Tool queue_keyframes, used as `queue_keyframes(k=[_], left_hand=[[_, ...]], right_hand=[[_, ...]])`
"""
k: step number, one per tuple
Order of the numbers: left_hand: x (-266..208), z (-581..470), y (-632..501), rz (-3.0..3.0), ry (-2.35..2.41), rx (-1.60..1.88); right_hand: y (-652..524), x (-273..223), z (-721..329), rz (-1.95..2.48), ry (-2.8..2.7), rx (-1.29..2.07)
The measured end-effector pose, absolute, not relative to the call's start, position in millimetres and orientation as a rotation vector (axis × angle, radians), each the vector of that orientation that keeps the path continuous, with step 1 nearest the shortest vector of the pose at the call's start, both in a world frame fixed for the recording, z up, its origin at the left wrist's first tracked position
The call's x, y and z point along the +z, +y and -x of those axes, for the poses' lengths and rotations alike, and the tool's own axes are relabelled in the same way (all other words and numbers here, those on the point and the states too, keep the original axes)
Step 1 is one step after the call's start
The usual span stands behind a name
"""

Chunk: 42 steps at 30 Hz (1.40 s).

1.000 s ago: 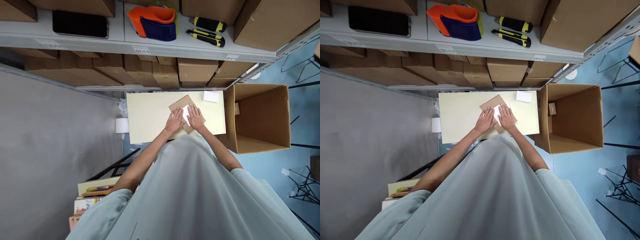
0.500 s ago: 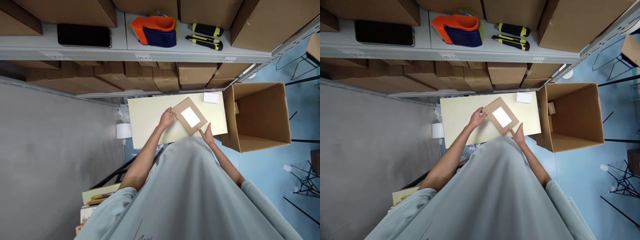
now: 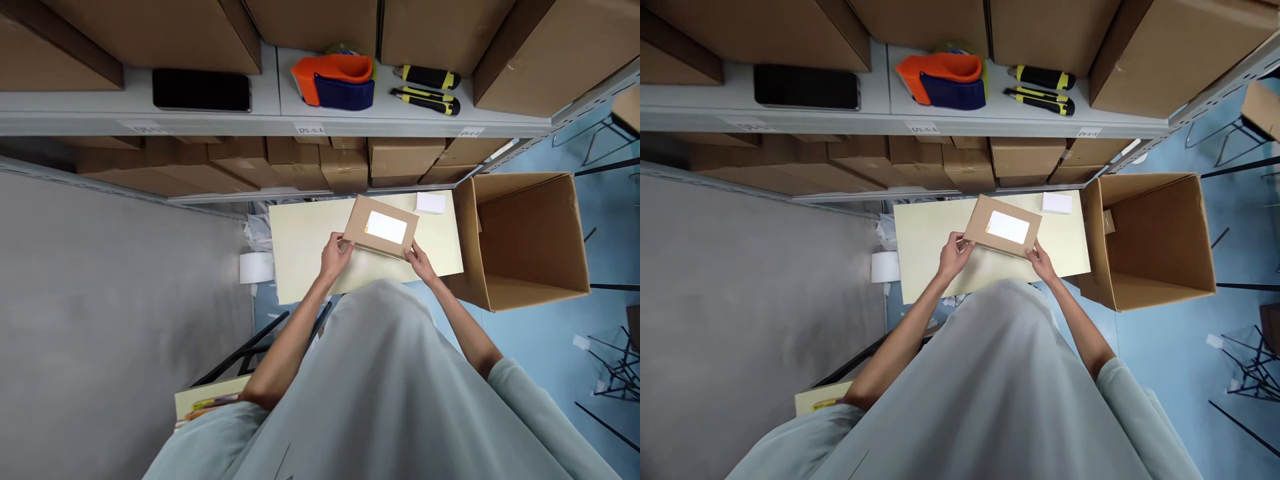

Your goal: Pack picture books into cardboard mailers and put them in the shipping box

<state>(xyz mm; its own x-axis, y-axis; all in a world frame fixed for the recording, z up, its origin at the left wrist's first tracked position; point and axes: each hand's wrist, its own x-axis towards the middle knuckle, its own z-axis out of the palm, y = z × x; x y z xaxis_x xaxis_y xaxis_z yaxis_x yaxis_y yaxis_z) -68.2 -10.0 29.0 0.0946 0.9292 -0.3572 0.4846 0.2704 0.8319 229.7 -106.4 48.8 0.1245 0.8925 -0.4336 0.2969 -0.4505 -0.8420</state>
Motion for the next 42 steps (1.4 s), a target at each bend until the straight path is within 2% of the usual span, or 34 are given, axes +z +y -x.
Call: queue_keyframes(k=[7, 13, 15, 18, 23, 27, 30, 34, 42], left_hand=[[22, 81, -36, -1.109, 1.626, 0.666], [11, 111, -24, -1.143, 1.608, 0.597], [14, 121, -7, -1.225, 1.665, 0.665], [38, 129, 33, -1.351, 1.691, 0.794], [123, 107, 122, -1.798, 1.564, 1.023], [178, 71, 188, -2.074, 1.524, 1.113], [196, 51, 217, -2.140, 1.538, 1.140], [196, 40, 217, -2.116, 1.581, 1.228], [193, 37, 163, -1.928, 1.636, 1.335]], right_hand=[[-47, 37, -218, 1.681, -1.167, 1.426], [-29, 29, -213, 1.895, -1.254, 1.328], [-14, 44, -219, 1.966, -1.374, 1.161], [27, 92, -224, 1.935, -1.546, 0.925], [133, 198, -201, 1.742, -1.893, 0.416], [218, 247, -165, 1.601, -2.138, 0.109], [261, 256, -142, 1.732, -2.291, 0.060], [286, 253, -130, 1.890, -2.454, 0.118], [262, 249, -140, 1.785, -2.496, 0.095]])
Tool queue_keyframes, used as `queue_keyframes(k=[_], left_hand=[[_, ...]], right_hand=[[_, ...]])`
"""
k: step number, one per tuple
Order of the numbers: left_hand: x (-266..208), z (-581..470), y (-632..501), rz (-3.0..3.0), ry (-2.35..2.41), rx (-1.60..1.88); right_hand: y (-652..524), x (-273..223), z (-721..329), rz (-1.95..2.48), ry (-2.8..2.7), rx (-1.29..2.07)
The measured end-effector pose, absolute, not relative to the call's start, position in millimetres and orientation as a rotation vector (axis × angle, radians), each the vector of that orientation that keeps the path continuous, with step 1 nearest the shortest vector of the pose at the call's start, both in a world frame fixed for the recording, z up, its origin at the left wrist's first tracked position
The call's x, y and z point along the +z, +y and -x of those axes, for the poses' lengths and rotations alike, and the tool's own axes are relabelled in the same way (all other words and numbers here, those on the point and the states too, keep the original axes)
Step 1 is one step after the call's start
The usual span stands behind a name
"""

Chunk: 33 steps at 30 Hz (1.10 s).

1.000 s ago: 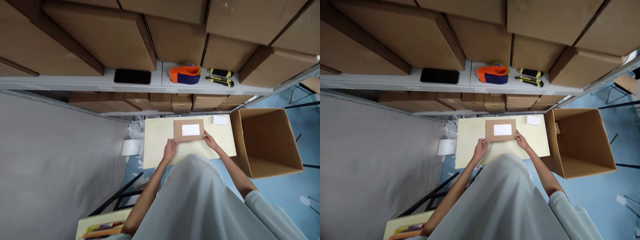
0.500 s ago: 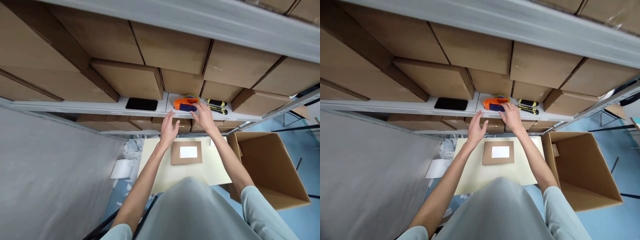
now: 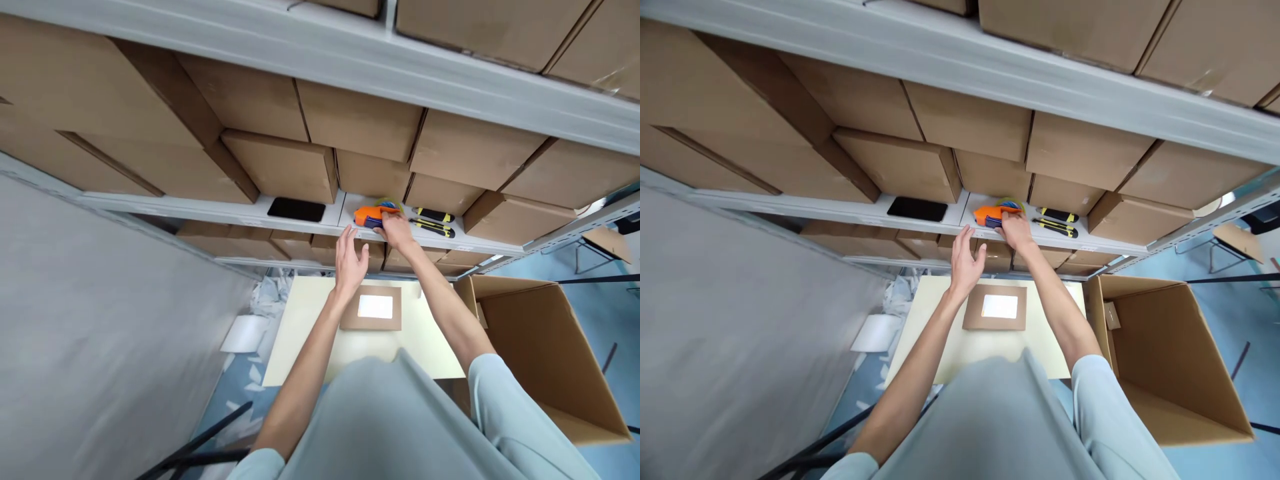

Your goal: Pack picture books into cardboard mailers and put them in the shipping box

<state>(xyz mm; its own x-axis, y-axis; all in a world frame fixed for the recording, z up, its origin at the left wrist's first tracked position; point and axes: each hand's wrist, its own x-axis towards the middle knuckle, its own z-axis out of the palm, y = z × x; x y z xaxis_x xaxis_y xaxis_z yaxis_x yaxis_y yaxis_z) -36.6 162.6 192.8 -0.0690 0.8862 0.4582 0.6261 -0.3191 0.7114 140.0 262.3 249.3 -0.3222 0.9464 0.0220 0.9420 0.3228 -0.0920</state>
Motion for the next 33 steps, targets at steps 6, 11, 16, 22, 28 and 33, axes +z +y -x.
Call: queue_keyframes(k=[6, 11, 16, 22, 28, 33], left_hand=[[190, 47, 77, -1.809, 1.529, 1.351], [175, 43, -3, -1.644, 1.542, 1.164], [157, 36, -43, -1.589, 1.504, 0.998], [152, 30, -54, -1.521, 1.485, 0.813], [166, 28, -48, -1.477, 1.419, 0.756], [173, 29, -42, -1.401, 1.370, 0.697]], right_hand=[[141, 233, -167, 1.746, -2.439, 0.438], [24, 187, -188, 1.654, -2.078, 1.102], [-48, 151, -196, 1.786, -1.815, 1.342], [-75, 151, -206, 1.820, -1.796, 1.466], [-81, 156, -214, 1.825, -1.813, 1.509], [-83, 158, -223, 1.782, -1.837, 1.531]])
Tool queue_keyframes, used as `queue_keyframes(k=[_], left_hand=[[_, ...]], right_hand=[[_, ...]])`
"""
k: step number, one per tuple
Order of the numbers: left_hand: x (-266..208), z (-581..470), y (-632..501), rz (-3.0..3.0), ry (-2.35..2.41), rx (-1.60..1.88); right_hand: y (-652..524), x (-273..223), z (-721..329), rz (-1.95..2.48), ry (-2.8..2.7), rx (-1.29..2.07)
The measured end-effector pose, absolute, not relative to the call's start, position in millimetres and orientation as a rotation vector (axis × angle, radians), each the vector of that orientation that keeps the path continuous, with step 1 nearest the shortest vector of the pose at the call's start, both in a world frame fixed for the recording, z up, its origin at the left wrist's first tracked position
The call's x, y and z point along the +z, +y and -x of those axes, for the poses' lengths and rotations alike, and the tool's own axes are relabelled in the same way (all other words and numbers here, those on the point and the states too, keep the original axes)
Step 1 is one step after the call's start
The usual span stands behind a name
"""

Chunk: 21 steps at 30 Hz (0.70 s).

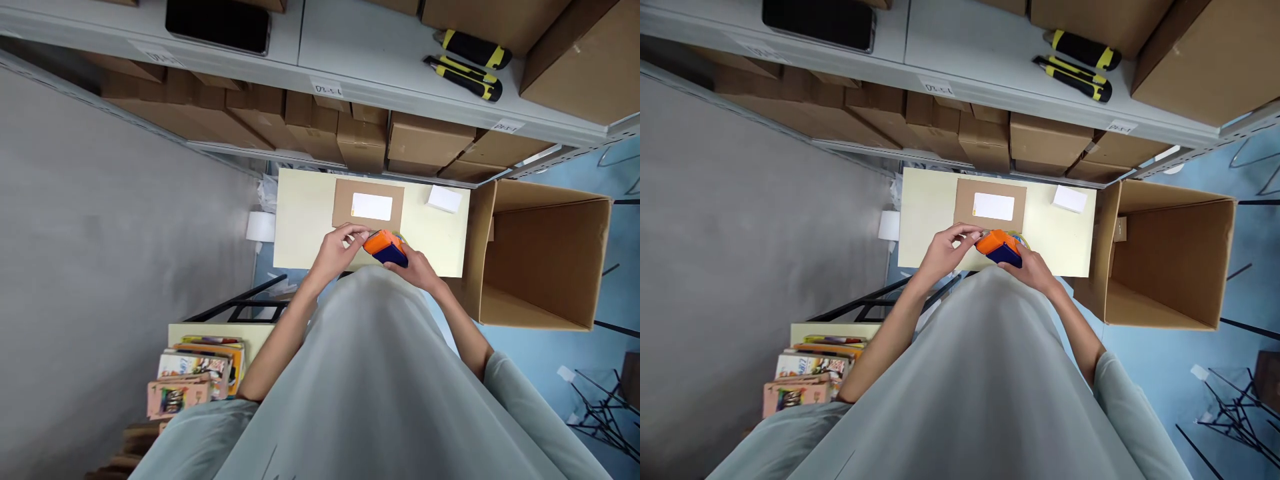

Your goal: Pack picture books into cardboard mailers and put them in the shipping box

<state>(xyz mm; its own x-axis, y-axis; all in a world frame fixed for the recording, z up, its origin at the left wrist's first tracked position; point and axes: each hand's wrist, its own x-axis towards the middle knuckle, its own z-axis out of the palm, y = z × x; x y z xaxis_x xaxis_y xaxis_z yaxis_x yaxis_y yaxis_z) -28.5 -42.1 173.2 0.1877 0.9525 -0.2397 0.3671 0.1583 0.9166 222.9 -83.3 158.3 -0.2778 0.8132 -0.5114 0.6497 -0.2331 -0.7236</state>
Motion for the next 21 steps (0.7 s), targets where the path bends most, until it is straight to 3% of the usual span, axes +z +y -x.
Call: queue_keyframes(k=[21], left_hand=[[151, 12, -61, -1.344, 1.337, 0.661]], right_hand=[[-102, 162, -245, 1.814, -1.970, 1.543]])
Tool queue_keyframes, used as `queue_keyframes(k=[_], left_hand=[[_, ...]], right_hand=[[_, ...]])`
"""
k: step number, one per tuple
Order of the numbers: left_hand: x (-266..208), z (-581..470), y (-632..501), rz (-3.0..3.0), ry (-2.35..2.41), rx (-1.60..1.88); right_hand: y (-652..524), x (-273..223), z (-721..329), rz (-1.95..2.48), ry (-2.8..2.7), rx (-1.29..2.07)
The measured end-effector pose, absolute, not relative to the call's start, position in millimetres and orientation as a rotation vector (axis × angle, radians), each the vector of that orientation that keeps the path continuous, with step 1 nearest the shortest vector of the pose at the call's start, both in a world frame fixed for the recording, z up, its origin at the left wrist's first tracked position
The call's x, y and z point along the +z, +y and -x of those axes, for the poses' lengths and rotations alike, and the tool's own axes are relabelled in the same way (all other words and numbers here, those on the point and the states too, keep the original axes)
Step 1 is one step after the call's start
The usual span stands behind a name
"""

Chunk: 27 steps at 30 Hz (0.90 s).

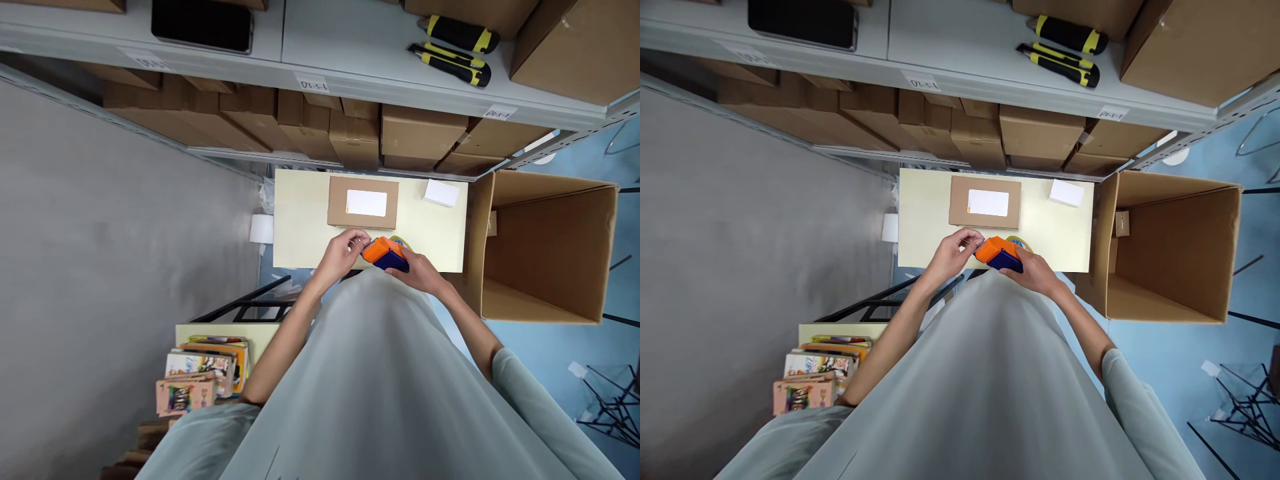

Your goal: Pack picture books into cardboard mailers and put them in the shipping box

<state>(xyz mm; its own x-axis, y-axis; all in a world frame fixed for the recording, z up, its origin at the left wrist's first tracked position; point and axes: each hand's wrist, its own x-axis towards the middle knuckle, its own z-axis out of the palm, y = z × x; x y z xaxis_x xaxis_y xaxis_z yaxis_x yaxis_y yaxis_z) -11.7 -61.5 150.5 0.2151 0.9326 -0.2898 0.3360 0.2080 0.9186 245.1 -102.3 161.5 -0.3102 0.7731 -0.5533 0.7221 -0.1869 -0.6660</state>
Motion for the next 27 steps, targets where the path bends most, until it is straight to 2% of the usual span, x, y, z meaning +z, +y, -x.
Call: queue_keyframes(k=[9, 14, 23, 27], left_hand=[[124, -10, -88, -1.286, 1.455, 0.748], [93, 14, -90, -1.134, 1.690, 0.945], [0, -26, -111, -0.812, 1.662, 0.921], [-29, -47, -105, -0.729, 1.749, 0.991]], right_hand=[[-109, 147, -291, 1.842, -2.217, 1.485], [-115, 129, -353, 1.973, -2.348, 1.440], [-68, 67, -418, 2.000, -2.804, 0.876], [-52, 50, -417, 1.992, -2.900, 0.763]])
